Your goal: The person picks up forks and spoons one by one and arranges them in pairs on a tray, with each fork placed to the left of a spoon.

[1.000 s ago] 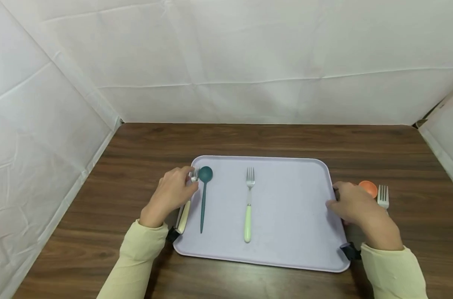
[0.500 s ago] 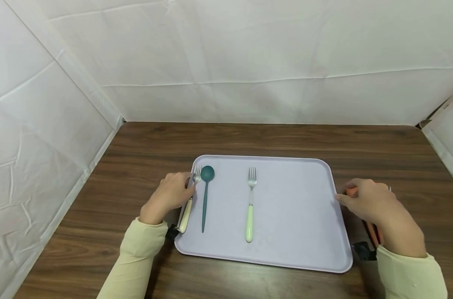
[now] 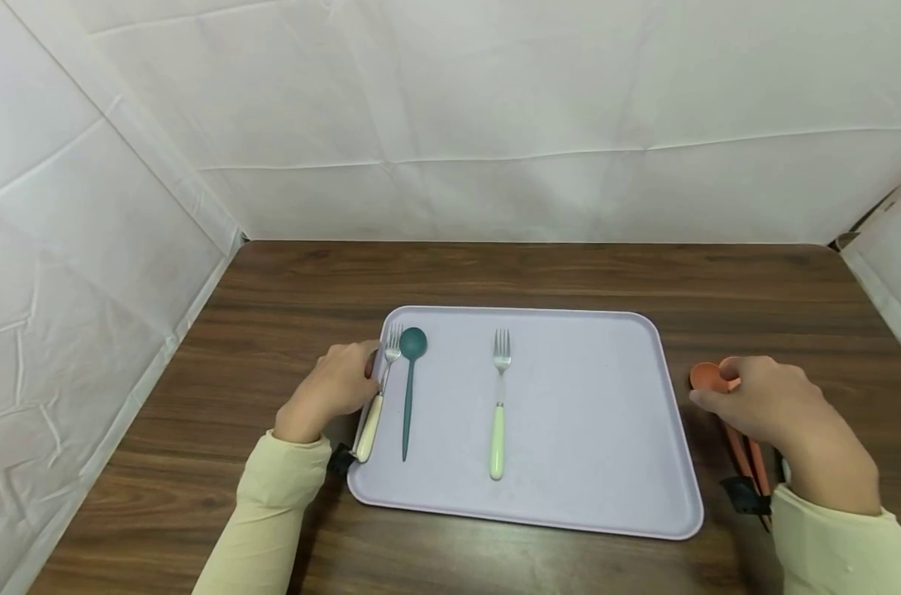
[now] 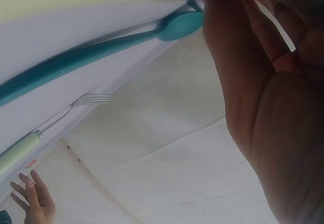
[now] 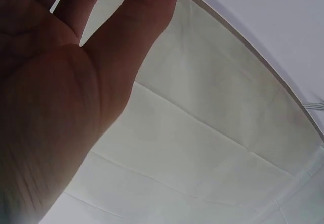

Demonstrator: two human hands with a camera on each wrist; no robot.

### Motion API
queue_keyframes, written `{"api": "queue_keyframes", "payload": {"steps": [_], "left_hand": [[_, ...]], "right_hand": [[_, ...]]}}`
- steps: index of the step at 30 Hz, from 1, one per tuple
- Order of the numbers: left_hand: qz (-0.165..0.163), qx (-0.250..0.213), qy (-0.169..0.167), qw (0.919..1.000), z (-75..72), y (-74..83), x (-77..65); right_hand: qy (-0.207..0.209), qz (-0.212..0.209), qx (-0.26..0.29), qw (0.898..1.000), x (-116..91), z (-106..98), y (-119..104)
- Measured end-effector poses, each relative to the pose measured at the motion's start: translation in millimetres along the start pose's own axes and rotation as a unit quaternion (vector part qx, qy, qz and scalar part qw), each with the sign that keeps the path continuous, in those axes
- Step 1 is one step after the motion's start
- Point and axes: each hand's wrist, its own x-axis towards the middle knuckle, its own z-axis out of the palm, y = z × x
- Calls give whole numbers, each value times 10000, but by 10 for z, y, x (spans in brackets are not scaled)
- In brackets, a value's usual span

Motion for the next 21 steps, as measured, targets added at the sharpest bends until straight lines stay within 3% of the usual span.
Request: {"api": "queue_keyframes", "payload": {"steps": [4,10,14,21], "left_hand": [[22,-67,-33,10000,2,-8,3],[20,-160,-111,9998,10,-5,8],[11,-124,-112,9999,8,-9,16],[33,-59,-76,9999,8,-26,16]], "right_hand": [[19,-88,-97,9999,-18,-12,39],[-504,130,-134,9986,-11,-20,110],[-551,138,-204,9982,24,9,145],[-940,387,264,9945,52,90,116]]}}
